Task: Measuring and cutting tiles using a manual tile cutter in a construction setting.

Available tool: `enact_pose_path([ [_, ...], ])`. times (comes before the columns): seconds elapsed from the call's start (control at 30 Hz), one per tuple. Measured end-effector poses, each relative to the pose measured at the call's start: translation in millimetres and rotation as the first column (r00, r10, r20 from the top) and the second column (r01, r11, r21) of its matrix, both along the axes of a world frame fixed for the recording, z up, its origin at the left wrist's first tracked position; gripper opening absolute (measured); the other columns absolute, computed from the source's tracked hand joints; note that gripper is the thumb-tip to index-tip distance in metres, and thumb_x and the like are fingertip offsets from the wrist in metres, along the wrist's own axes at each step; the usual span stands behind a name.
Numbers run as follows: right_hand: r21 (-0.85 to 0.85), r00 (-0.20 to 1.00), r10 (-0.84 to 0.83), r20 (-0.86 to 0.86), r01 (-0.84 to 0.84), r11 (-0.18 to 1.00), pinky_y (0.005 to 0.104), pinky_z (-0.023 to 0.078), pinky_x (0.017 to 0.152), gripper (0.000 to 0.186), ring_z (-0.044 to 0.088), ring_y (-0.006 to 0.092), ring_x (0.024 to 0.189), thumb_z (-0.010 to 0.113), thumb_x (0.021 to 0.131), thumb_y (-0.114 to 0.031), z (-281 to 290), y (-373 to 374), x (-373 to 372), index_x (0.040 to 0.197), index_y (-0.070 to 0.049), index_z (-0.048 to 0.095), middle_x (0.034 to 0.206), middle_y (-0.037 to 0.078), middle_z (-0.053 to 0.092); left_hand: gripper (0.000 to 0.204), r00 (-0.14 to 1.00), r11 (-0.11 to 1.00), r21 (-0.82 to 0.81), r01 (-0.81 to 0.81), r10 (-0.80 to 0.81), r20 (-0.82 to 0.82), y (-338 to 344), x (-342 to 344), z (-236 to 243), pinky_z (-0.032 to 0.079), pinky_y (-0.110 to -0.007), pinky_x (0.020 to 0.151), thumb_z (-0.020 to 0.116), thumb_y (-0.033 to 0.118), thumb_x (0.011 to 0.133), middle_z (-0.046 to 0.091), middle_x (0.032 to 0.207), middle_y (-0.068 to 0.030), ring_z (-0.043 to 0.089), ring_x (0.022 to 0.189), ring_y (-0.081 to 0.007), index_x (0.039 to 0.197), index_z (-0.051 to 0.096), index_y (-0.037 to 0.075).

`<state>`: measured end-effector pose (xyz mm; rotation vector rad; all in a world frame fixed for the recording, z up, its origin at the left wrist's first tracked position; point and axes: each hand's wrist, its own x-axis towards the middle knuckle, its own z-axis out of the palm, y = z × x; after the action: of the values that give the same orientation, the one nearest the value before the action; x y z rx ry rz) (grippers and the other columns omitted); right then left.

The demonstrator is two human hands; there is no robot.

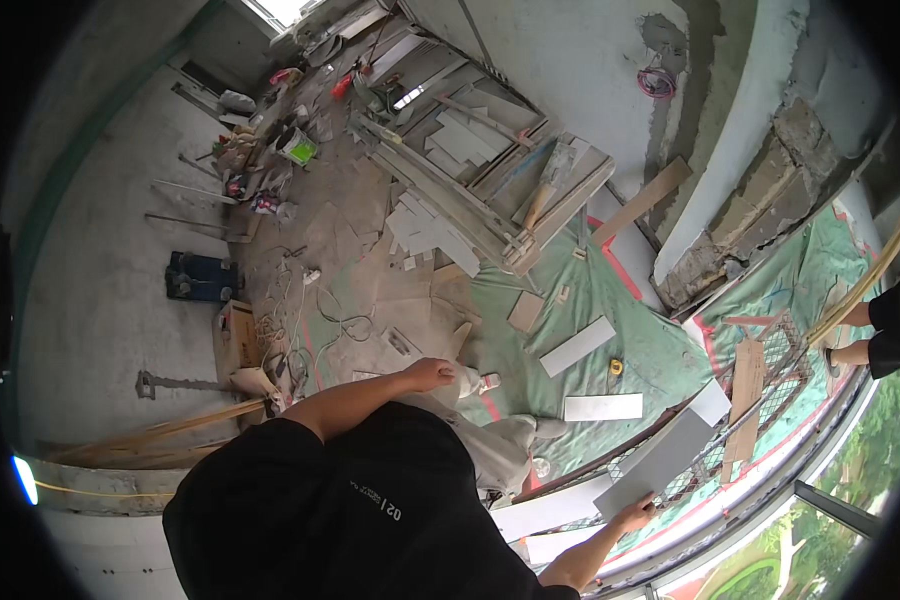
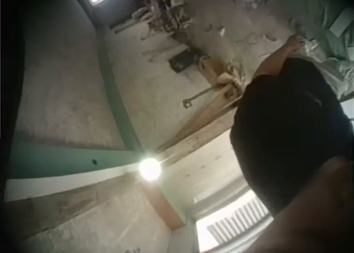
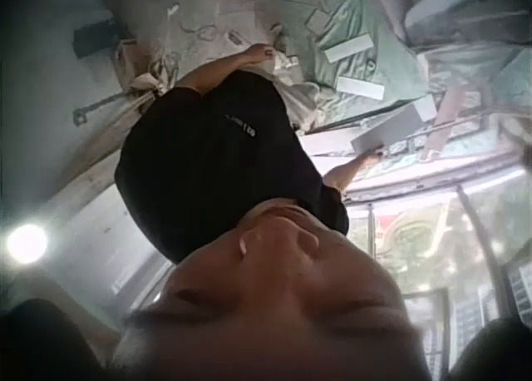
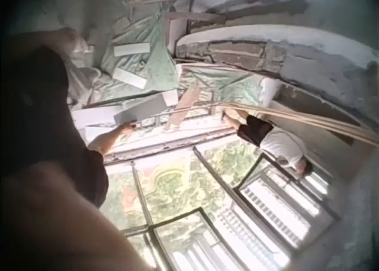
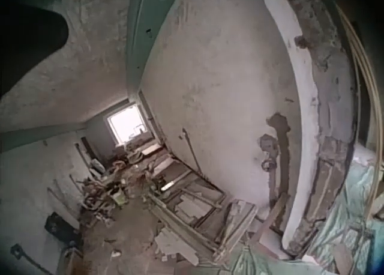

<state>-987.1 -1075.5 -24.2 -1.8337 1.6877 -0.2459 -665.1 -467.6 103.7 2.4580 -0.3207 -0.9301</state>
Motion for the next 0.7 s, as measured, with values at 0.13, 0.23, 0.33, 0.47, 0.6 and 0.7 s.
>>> enact_pose_path([
  [0.13,-0.110,0.996,-0.019,-0.083,0.010,0.994,0.0550,0.056,0.080,0.063,0.074,0.0426,0.093,0.058,0.111,-0.057,81,43,34,0.111,0.001,0.081,0.111,0.023,0.080,0.045,0.985,0.992,-0.022,-0.122,0.118,-0.122,2,15,10,0.060,-0.044,0.094,0.076,0.044,0.096,0.081,0.113,-0.0170,0.078,0.109,-0.0339,0.125,0.077,0.009],
  [0.23,-0.131,0.986,0.040,0.161,-0.019,0.991,0.0527,0.056,0.077,0.058,0.073,0.0363,0.089,0.059,0.112,-0.052,141,111,88,0.116,0.002,0.078,0.107,0.023,0.079,0.060,0.952,0.918,-0.358,-0.170,0.060,-0.299,-10,40,30,0.057,-0.039,0.103,0.074,0.042,0.104,0.077,0.131,-0.0166,0.075,0.120,-0.0269,0.149,0.062,0.005],
  [0.33,-0.057,0.966,0.178,0.187,-0.171,0.984,0.0503,0.055,0.077,0.054,0.070,0.0307,0.087,0.058,0.115,-0.048,201,198,162,0.115,0.002,0.077,0.106,0.020,0.077,0.069,0.851,0.734,-0.633,-0.245,-0.151,-0.503,-22,77,58,0.052,-0.038,0.113,0.067,0.035,0.113,0.067,0.150,-0.0142,0.066,0.134,-0.0215,0.168,0.040,0.004],
  [0.47,-0.121,0.803,0.492,0.337,-0.482,0.868,0.0419,0.048,0.071,0.051,0.054,0.0197,0.079,0.054,0.117,-0.040,258,347,304,0.100,0.005,0.070,0.085,0.011,0.066,0.068,0.821,0.321,-0.820,-0.474,-0.175,-0.543,-1,131,98,0.046,-0.039,0.120,0.067,0.032,0.113,0.061,0.153,-0.0153,0.057,0.143,-0.0230,0.168,0.040,0.003],
  [0.6,0.028,0.551,0.677,0.488,-0.786,0.618,0.0301,0.040,0.067,0.035,0.046,0.0097,0.079,0.063,0.114,-0.031,281,503,447,0.094,-0.002,0.067,0.080,0.001,0.054,0.054,0.656,0.092,-0.650,-0.755,0.083,-0.750,103,189,112,0.056,-0.037,0.102,0.072,0.036,0.110,0.072,0.132,-0.0091,0.067,0.123,-0.0170,0.149,0.060,0.002],
  [0.7,0.054,0.333,0.837,0.434,-0.937,0.345,0.0344,0.051,0.077,0.027,0.062,0.0160,0.084,0.063,0.112,-0.023,271,610,546,0.104,0.001,0.073,0.085,0.005,0.065,0.027,0.532,-0.106,-0.616,-0.781,0.403,-0.744,225,233,101,0.053,-0.032,0.090,0.075,0.032,0.108,0.074,0.109,0.0026,0.066,0.103,-0.0086,0.117,0.076,0.006],
])
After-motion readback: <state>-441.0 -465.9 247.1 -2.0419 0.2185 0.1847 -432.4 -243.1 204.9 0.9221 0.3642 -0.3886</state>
